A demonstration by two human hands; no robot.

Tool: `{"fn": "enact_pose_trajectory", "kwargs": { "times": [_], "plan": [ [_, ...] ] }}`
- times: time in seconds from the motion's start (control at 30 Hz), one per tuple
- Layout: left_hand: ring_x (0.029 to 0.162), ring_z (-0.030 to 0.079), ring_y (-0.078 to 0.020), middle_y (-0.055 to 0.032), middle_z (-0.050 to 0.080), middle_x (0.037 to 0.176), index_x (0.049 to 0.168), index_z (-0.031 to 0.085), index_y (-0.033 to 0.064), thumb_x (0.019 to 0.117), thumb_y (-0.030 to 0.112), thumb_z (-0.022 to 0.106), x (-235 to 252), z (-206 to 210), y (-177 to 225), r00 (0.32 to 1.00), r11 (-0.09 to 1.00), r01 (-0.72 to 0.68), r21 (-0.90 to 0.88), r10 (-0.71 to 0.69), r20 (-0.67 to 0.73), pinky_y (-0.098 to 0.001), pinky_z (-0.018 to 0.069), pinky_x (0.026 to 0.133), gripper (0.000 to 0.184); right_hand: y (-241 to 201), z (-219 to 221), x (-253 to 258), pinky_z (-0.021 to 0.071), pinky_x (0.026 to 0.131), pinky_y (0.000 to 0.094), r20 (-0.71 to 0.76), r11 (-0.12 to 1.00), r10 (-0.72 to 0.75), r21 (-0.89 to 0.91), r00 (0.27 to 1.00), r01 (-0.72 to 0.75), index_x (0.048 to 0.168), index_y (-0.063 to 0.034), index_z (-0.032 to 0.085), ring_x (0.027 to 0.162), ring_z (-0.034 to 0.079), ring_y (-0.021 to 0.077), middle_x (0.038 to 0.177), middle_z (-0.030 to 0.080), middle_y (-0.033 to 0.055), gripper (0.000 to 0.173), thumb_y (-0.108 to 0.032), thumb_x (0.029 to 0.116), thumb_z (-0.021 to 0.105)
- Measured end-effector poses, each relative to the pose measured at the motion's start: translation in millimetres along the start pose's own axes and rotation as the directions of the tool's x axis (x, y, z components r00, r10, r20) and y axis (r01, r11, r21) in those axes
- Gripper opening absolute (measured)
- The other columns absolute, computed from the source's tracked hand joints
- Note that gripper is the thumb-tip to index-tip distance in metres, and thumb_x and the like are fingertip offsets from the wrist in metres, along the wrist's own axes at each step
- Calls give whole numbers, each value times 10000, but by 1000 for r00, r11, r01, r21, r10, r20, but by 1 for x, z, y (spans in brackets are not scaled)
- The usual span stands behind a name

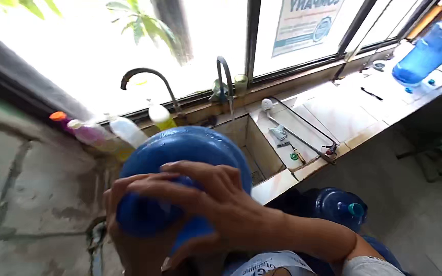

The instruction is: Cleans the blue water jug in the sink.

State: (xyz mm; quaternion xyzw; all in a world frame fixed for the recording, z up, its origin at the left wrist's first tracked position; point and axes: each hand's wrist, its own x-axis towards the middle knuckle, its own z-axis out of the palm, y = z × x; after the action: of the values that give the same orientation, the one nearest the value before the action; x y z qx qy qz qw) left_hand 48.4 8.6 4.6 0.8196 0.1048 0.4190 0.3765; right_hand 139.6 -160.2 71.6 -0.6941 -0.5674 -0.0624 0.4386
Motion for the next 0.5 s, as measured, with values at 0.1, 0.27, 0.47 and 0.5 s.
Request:
{"fn": "enact_pose_trajectory", "kwargs": {
  "times": [0.1,0.27,0.47,0.5],
  "plan": [
    [1142,667,-247,-217,681,1204,1242,638,-45,701,507,899,49,61,-77,989,996,72,49,-77,123,-428,535,1020,816,123,-17,-18,450,1076,570,35,950,307,-65,951,-304,1520,-256,508,1395,495,252,1546,499,51,739,-452,866,790],
    [1130,673,-360,-254,661,1238,1406,488,-16,728,326,918,81,188,-184,918,999,46,-15,-36,395,-554,545,978,872,320,-93,-106,508,1037,559,-236,490,813,-216,532,-845,1435,-19,536,1217,627,392,1353,610,254,497,-249,1011,660],
    [1203,628,-418,-236,647,1285,1403,538,90,766,99,880,113,324,-225,608,984,125,130,-180,774,-623,486,1029,723,466,-76,-123,497,1023,597,-135,321,913,-344,385,-883,1359,-39,625,1207,614,427,1329,609,264,356,-189,1037,594],
    [1203,625,-426,-238,643,1284,1386,546,91,763,74,874,118,342,-229,561,978,120,169,-207,801,-628,486,1022,704,486,-70,-123,485,1032,615,-122,298,924,-363,362,-883,1398,-92,611,1248,587,441,1363,591,262,406,-244,1023,633]
  ]
}}
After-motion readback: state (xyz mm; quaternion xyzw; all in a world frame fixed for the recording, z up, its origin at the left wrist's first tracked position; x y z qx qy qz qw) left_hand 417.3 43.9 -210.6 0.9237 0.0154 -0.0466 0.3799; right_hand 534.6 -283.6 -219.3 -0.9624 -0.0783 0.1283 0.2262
